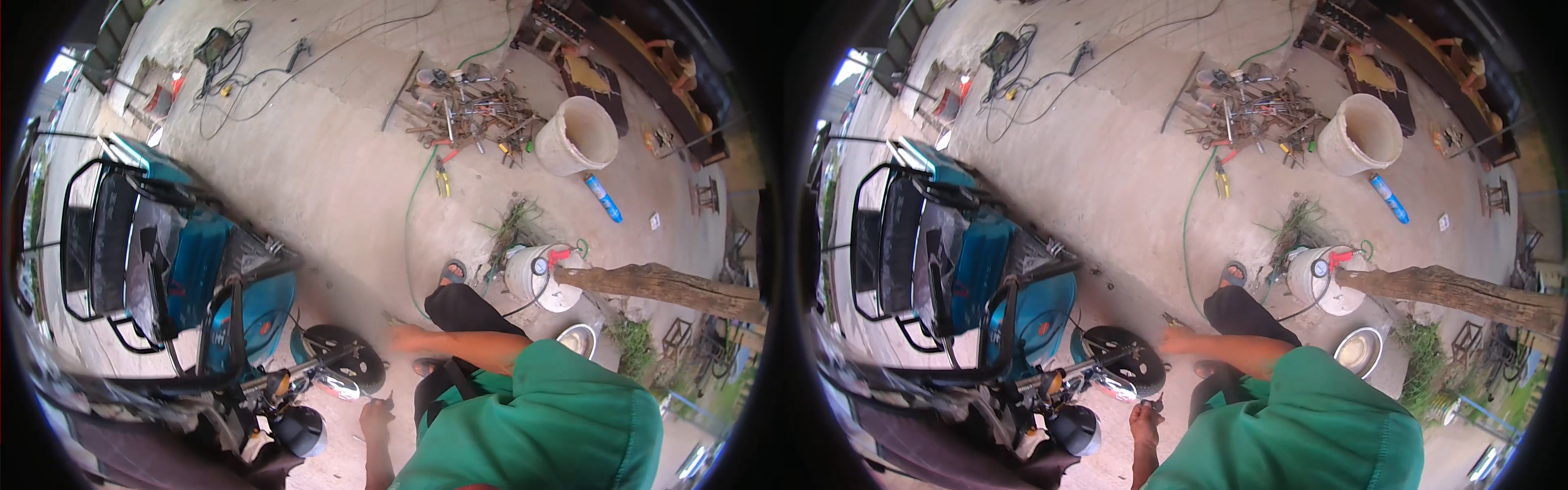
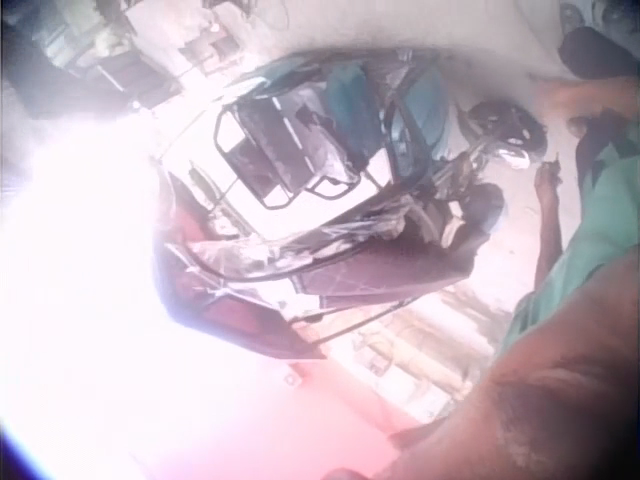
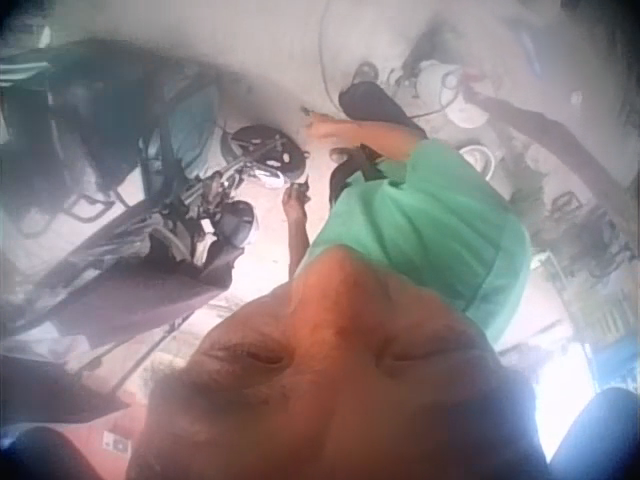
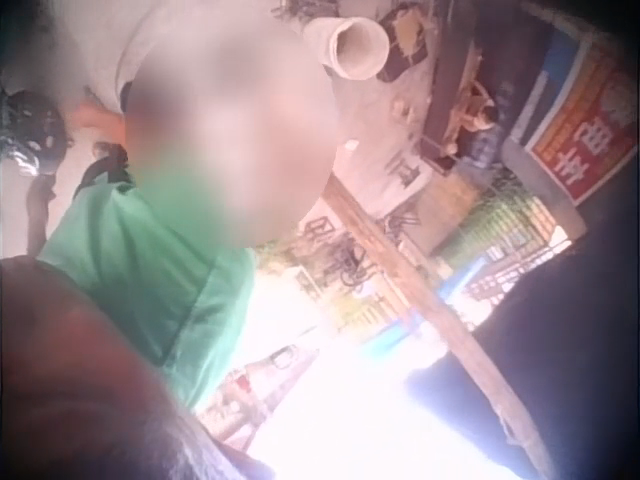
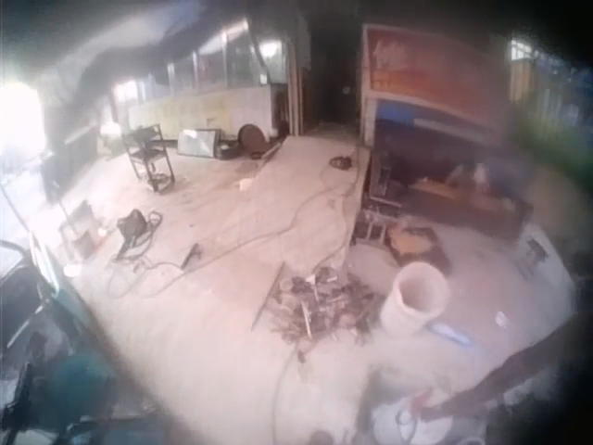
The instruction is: The person repairs the electrical wiring on the front of a motorcycle by hand and using pliers, stripping wires and connecting them to a new component.
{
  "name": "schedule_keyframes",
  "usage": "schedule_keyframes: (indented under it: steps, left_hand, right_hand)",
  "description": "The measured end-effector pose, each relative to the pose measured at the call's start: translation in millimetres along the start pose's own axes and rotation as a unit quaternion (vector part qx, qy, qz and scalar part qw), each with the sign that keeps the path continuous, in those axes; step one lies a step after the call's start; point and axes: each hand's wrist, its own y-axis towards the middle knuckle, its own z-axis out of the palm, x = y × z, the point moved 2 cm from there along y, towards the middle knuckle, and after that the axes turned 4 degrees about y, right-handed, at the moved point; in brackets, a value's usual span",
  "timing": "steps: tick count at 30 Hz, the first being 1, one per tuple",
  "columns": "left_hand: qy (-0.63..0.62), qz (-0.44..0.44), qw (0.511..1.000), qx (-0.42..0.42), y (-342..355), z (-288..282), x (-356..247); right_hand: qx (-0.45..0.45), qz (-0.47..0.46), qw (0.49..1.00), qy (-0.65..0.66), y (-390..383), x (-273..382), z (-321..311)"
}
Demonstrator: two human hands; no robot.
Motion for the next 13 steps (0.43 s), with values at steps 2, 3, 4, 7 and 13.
schedule_keyframes:
  steps: [2,3,4,7,13]
  left_hand:
    - [0.075,0.084,0.993,0.029,33,-35,34]
    - [0.137,0.164,0.975,0.065,50,-43,41]
    - [0.081,0.08,0.992,0.049,41,-28,3]
    - [0.141,0.107,0.983,0.043,77,-34,-50]
    - [0.323,0.241,0.909,0.109,197,62,-205]
  right_hand:
    - [0.013,0.074,0.995,0.072,-60,35,-97]
    - [-0.079,0.06,0.992,0.08,-72,19,-127]
    - [-0.179,0.054,0.978,0.094,-82,-10,-149]
    - [-0.184,0.08,0.916,0.348,-129,-43,-236]
    - [-0.395,0.193,0.843,0.309,-229,-104,-308]
